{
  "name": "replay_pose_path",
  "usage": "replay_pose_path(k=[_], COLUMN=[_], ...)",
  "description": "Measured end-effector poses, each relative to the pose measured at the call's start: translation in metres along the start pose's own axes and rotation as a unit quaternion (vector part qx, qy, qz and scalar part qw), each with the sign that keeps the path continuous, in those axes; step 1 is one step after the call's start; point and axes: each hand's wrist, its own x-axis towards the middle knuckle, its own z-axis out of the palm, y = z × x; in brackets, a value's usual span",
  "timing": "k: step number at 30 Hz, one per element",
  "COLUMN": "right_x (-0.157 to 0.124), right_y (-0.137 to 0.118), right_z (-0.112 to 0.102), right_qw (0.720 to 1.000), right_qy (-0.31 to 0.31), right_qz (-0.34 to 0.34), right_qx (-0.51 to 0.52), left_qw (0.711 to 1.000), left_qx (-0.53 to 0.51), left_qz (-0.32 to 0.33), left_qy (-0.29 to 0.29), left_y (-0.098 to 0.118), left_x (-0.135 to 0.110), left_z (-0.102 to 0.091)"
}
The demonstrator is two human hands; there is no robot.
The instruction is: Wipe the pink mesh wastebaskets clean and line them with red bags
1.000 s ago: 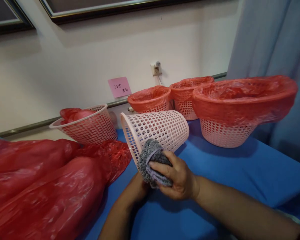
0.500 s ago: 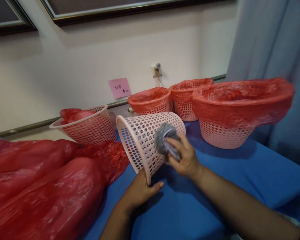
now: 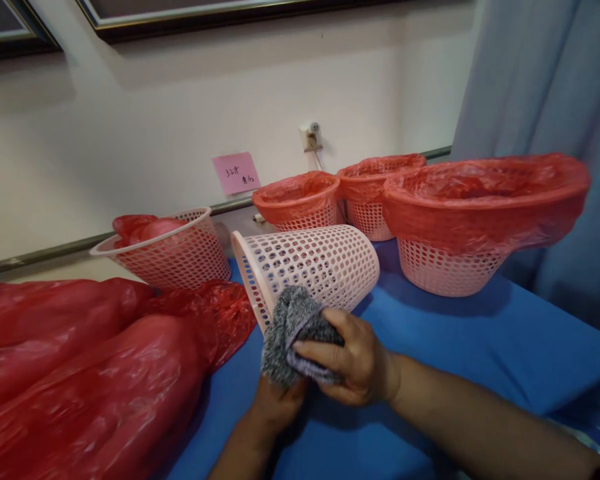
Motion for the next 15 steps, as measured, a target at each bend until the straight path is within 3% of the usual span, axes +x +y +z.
replay_pose_path(k=[3,7,9,11,15], right_x=[-0.003,-0.01,-0.012,-0.011,-0.006], right_y=[0.03,0.098,0.113,0.104,0.044], right_z=[-0.003,-0.014,-0.015,-0.012,-0.001], right_qw=[0.984,0.875,0.836,0.855,0.972], right_qy=[0.063,0.188,0.213,0.206,0.085], right_qz=[0.161,0.439,0.503,0.473,0.22], right_qx=[-0.053,-0.079,-0.059,-0.049,-0.004], left_qw=[1.0,0.999,0.999,0.999,0.999], left_qx=[-0.001,0.025,0.032,0.031,0.031], left_qz=[-0.009,-0.018,-0.016,-0.014,0.006], left_qy=[0.01,0.028,0.022,0.018,-0.018], left_y=[0.005,0.012,0.012,0.013,0.019], left_x=[0.004,0.01,0.011,0.012,0.015], left_z=[0.001,-0.001,-0.002,-0.003,-0.002])
